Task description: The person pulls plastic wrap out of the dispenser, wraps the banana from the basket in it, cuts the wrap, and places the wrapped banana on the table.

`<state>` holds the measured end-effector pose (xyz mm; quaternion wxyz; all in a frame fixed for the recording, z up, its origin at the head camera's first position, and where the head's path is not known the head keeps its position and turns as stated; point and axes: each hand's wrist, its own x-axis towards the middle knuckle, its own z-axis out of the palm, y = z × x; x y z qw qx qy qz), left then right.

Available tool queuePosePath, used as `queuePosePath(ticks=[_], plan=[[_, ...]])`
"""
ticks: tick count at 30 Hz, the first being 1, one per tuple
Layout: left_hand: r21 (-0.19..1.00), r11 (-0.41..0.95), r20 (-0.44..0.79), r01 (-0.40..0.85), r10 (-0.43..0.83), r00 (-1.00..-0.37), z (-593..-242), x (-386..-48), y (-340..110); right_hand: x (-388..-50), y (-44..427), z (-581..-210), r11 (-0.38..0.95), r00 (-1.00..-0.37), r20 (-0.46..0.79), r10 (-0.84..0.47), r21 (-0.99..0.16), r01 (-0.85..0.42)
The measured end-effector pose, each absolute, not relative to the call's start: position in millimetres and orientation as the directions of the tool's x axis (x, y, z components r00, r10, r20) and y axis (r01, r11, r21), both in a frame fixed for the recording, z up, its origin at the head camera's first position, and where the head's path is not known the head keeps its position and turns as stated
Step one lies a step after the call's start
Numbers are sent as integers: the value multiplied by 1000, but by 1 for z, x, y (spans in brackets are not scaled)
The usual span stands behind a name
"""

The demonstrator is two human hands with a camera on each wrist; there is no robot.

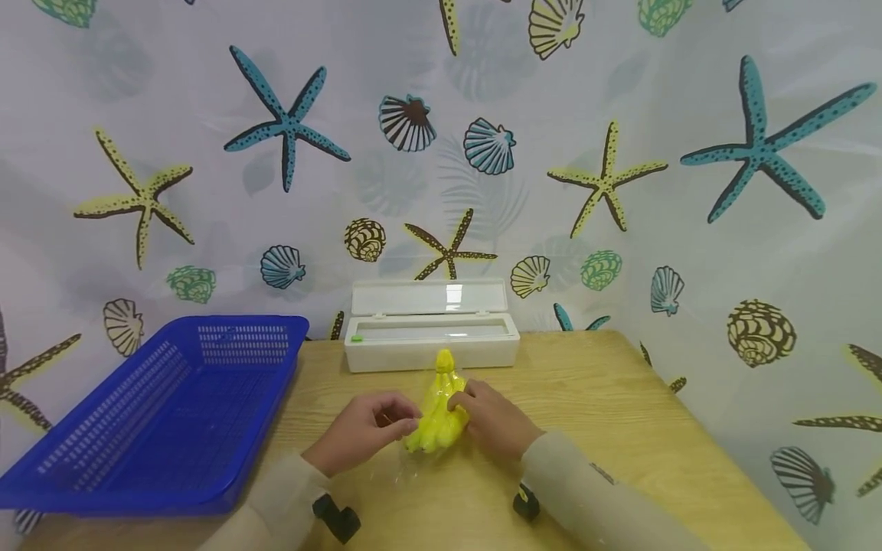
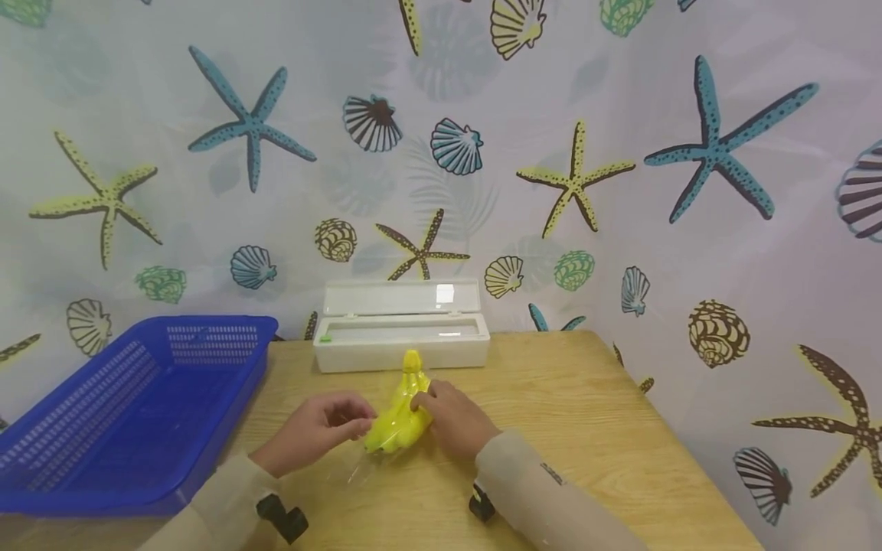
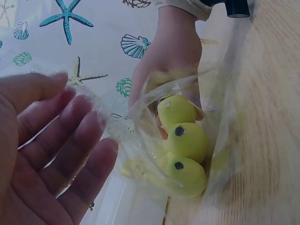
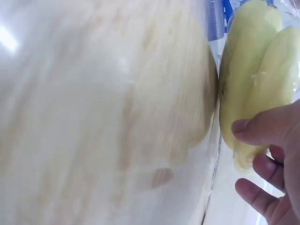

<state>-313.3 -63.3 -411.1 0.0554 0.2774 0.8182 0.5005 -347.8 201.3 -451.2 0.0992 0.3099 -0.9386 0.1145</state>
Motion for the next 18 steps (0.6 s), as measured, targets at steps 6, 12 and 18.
queuePosePath(ticks=[6,12,18], plan=[[941,122,203,314,539,-817,-419,-329,-74,-348,201,-452,779,-813,187,-552,-232,-582],[938,299,101,174,244,-964,-442,-361,-75,-347,197,-432,777,-902,143,-407,-465,-425],[850,521,-67,85,265,-962,-462,-371,-61,-349,162,-407,820,-960,149,-235,-500,-278]])
